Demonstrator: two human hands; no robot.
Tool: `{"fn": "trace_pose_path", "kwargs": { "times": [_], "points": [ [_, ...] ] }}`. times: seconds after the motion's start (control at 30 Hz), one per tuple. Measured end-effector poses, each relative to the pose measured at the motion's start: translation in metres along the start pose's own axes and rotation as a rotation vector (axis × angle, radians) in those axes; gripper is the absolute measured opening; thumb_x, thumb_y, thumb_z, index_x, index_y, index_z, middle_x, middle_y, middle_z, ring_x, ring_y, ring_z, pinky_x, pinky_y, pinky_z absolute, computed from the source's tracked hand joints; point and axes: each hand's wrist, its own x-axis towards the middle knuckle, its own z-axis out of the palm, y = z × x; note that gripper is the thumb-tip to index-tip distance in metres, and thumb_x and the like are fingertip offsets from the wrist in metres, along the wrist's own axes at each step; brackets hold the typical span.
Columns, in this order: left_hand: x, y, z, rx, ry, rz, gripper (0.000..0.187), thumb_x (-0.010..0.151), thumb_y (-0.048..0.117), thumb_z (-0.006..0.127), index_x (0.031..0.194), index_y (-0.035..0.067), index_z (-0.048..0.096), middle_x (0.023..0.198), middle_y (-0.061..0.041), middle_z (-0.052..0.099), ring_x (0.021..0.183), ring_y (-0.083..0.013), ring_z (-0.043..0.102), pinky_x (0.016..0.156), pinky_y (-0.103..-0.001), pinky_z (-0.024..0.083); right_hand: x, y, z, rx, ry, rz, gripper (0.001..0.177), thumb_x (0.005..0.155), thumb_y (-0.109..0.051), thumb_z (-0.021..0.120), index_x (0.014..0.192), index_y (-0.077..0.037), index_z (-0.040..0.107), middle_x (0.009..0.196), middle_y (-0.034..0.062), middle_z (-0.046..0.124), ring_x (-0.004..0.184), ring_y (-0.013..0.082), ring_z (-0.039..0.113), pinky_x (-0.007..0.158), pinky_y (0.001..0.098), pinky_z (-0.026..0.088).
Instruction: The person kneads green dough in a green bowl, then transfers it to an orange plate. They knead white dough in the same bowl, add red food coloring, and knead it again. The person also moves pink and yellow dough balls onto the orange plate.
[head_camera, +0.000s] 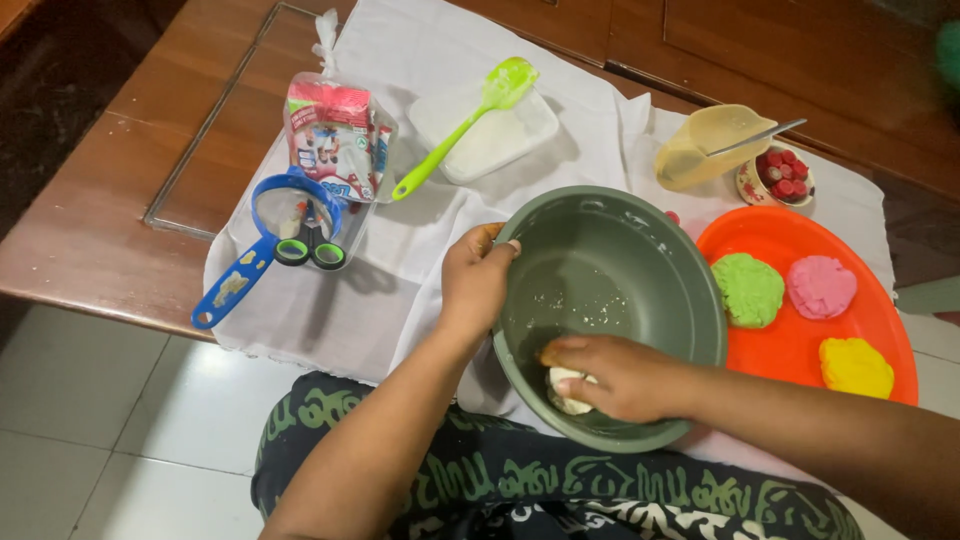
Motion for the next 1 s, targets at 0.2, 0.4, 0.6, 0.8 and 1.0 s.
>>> {"fn": "trace_pose_path", "kwargs": {
  "times": [0.2,0.4,0.6,0.8,1.0],
  "points": [
    [-0.014,0.016,0.004,-0.063,0.016,-0.044,0.031,0.084,0.005,0.067,0.114,-0.003,0.074,0.078,-0.011,0.068,0.072,-0.0171,0.059,0.062,-0.032,0.053,0.031,0.069,0.061,-0.461,0.187,-0.439,0.026,0.087,-0.028,0.055,0.068,-0.01,0.057,0.066,0.0097,0.053,0.066,0.0349,0.06,0.063,0.0514,0.049],
    [-0.012,0.025,0.01,-0.058,-0.014,-0.162,0.024,0.084,0.009,0.062,0.104,0.007,0.075,0.082,-0.002,0.072,0.074,-0.0118,0.063,0.071,-0.027,0.051,0.058,0.037,0.031,-0.402,0.064,-0.288,0.025,0.075,-0.034,0.059,0.069,-0.01,0.066,0.07,0.0138,0.066,0.059,0.0426,0.059,0.047,0.0529,0.045],
    [0.002,0.002,-0.002,0.276,-0.032,-0.096,0.033,0.08,0.025,0.074,0.113,0.021,0.077,0.062,0.001,0.059,0.064,-0.0153,0.062,0.059,-0.03,0.049,0.065,0.034,0.033,-0.481,0.154,-0.073,0.033,0.076,-0.039,0.054,0.056,-0.015,0.064,0.054,0.0115,0.064,0.059,0.037,0.07,0.056,0.0502,0.057],
    [-0.014,0.006,-0.01,0.465,-0.074,0.007,0.036,0.083,0.021,0.067,0.118,0.017,0.071,0.087,-0.014,0.074,0.095,-0.0311,0.073,0.083,-0.043,0.054,0.065,-0.007,0.007,-0.106,0.356,0.322,0.041,0.097,-0.022,0.043,0.096,0.01,0.069,0.089,0.0326,0.071,0.092,0.0536,0.068,0.077,0.0611,0.055],
    [-0.027,0.022,-0.012,0.3,0.03,0.012,0.034,0.081,0.014,0.066,0.114,0.013,0.075,0.093,-0.011,0.076,0.097,-0.026,0.072,0.087,-0.04,0.054,0.035,0.019,0.017,-0.038,0.399,0.212,0.04,0.096,-0.038,0.068,0.113,-0.001,0.068,0.104,0.0229,0.071,0.106,0.0445,0.069,0.085,0.0538,0.056]
  ]
}}
